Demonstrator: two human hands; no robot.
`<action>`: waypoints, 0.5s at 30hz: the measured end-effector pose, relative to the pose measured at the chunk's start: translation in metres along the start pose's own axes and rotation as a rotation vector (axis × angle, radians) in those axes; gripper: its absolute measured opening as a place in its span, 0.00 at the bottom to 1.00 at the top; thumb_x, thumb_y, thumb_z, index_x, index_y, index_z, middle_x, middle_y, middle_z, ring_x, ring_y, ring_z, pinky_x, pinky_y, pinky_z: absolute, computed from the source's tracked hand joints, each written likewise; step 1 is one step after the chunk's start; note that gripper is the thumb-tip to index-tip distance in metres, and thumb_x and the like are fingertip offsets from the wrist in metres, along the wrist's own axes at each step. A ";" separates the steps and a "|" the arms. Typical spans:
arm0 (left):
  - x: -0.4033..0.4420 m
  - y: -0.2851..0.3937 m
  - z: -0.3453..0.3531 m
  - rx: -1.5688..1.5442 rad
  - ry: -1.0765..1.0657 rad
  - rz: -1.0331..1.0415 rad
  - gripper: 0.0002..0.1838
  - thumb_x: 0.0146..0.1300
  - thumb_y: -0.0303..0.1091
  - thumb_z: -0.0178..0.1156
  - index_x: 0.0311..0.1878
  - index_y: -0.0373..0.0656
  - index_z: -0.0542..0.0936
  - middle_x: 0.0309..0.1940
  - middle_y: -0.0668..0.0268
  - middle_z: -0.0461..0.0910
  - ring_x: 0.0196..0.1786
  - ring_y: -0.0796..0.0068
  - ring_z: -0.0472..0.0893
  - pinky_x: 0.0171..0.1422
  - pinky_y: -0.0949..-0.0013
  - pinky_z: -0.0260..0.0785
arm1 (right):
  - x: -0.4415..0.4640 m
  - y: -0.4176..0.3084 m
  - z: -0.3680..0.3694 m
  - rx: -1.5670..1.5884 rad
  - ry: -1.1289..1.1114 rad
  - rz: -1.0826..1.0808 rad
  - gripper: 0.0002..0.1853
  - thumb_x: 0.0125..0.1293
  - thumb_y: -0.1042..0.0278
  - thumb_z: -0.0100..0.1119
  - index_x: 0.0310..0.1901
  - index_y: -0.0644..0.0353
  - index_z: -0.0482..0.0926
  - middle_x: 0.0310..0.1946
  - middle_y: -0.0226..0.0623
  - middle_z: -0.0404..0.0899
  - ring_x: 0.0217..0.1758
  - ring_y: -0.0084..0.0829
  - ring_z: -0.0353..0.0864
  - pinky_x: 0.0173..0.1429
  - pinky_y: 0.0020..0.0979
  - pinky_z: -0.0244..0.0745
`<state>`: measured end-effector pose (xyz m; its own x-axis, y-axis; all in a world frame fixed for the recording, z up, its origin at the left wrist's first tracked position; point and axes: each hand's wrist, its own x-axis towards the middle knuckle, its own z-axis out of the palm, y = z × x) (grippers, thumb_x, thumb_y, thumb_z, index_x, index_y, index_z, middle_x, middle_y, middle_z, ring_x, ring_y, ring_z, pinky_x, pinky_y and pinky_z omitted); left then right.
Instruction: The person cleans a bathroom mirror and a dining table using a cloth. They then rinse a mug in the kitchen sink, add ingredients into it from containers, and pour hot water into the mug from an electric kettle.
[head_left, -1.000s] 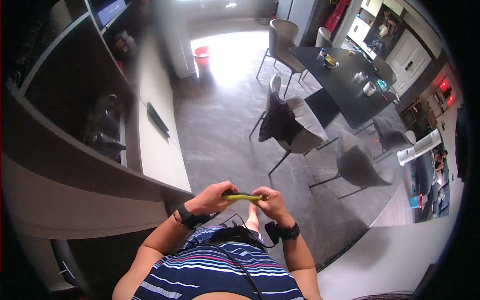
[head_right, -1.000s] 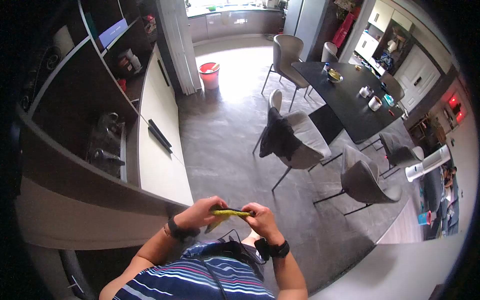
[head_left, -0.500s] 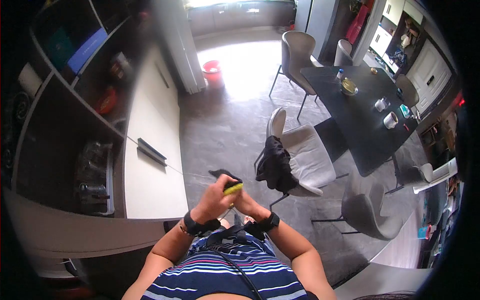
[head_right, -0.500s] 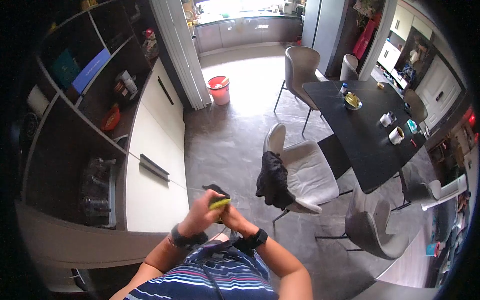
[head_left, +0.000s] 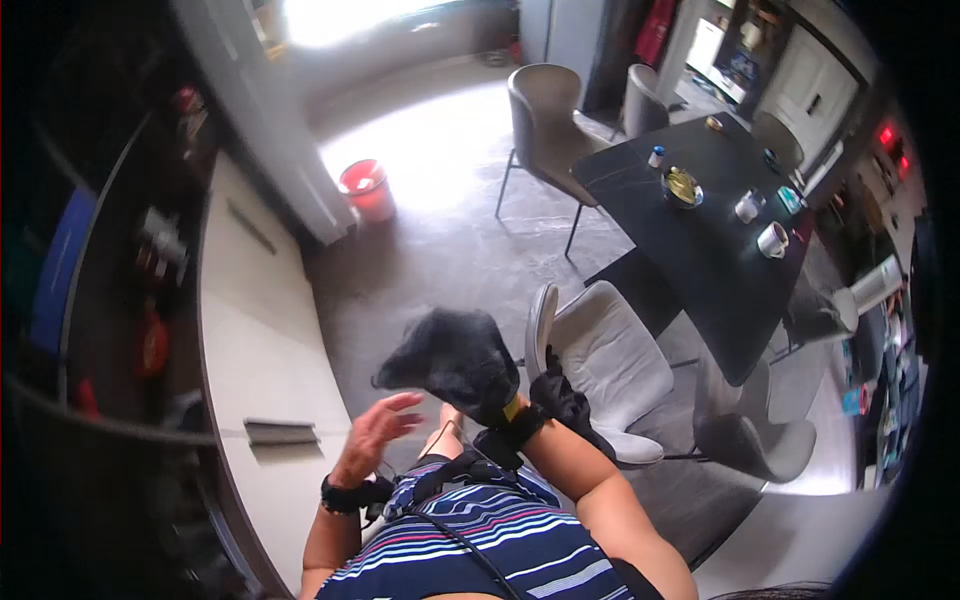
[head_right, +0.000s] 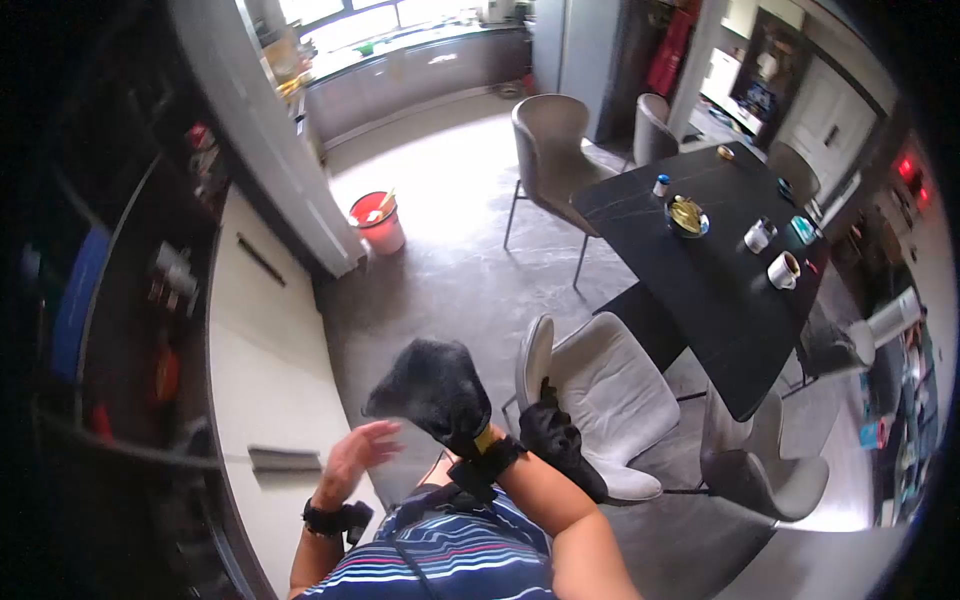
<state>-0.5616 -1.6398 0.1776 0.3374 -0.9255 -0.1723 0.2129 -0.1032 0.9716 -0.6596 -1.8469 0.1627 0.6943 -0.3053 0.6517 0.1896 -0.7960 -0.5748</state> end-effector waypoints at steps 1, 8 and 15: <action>0.009 -0.023 -0.040 -0.008 0.116 -0.053 0.24 0.72 0.46 0.48 0.63 0.40 0.69 0.57 0.58 0.75 0.57 0.66 0.77 0.60 0.66 0.68 | 0.038 -0.007 -0.014 0.404 -0.003 0.208 0.15 0.64 0.72 0.54 0.52 0.60 0.75 0.46 0.40 0.79 0.51 0.31 0.77 0.53 0.28 0.73; -0.005 -0.176 -0.258 0.023 0.529 -0.803 0.37 0.67 0.67 0.40 0.51 0.40 0.77 0.42 0.61 0.80 0.49 0.64 0.78 0.55 0.57 0.68 | 0.125 0.078 -0.074 -0.299 0.148 0.228 0.15 0.58 0.71 0.60 0.47 0.62 0.78 0.42 0.43 0.81 0.48 0.35 0.79 0.49 0.32 0.74; -0.031 -0.314 -0.319 0.722 0.070 -1.023 0.39 0.66 0.69 0.38 0.40 0.36 0.79 0.39 0.55 0.82 0.42 0.58 0.79 0.46 0.58 0.69 | 0.091 0.181 -0.169 -1.129 0.221 0.414 0.15 0.55 0.69 0.61 0.45 0.63 0.80 0.41 0.44 0.81 0.47 0.38 0.80 0.49 0.34 0.74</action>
<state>-0.3462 -1.4621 -0.1741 0.3672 -0.2847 -0.8855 -0.1369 -0.9582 0.2513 -0.6794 -2.1075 0.2014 0.4053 -0.6377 0.6550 -0.8033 -0.5905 -0.0779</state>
